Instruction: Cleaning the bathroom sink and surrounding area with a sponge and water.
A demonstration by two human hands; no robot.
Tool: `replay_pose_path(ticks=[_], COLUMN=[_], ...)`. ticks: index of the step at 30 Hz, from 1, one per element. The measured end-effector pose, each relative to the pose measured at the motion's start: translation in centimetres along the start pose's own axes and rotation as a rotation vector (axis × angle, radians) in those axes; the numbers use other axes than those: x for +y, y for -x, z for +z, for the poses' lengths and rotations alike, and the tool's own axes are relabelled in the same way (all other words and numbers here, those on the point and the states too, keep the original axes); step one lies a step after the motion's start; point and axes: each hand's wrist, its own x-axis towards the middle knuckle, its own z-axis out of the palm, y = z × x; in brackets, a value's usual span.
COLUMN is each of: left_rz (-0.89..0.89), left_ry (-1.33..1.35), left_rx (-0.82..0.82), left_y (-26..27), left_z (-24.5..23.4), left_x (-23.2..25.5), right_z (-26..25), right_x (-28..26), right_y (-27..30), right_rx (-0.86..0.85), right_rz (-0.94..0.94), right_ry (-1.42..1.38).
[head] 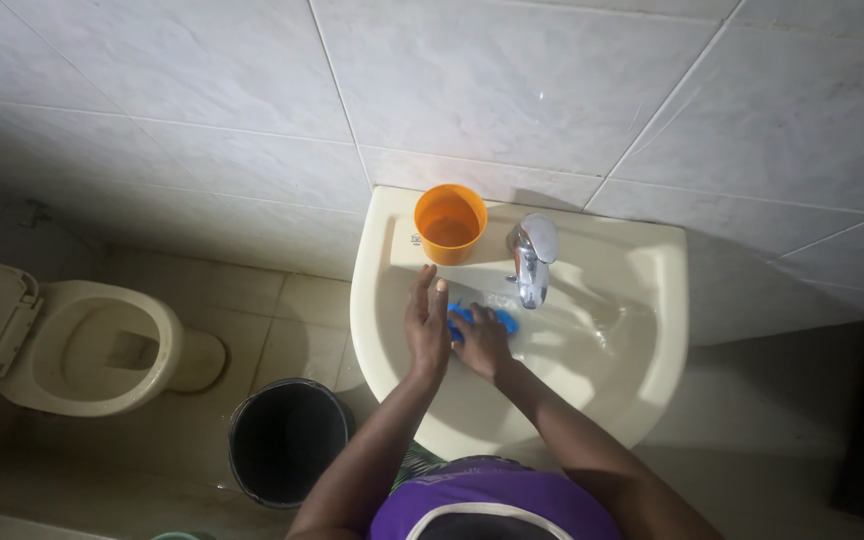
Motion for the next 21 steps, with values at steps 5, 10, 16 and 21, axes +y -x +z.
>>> replay_pose_path(ticks=[5,10,16,21], left_rz=[0.031,-0.024,-0.234,-0.036], left_ry=[-0.011,0.005,-0.071,-0.09], left_rx=[0.009,0.013,0.052,0.031], left_y=[-0.4,-0.6,-0.5,-0.6], left_z=[0.0,0.1,0.5,-0.1], left_x=[-0.8,-0.7,0.1,-1.1], right_z=[5.2,4.9,4.3,4.5], right_x=[1.7,2.2,4.9,5.7], right_y=[0.4,0.7,1.3,3.5], right_rx=[-0.2,-0.392,-0.405,-0.556], right_rz=[-0.028,0.016,0.131,0.335], right_ry=[0.056,0.147,0.214,0.19])
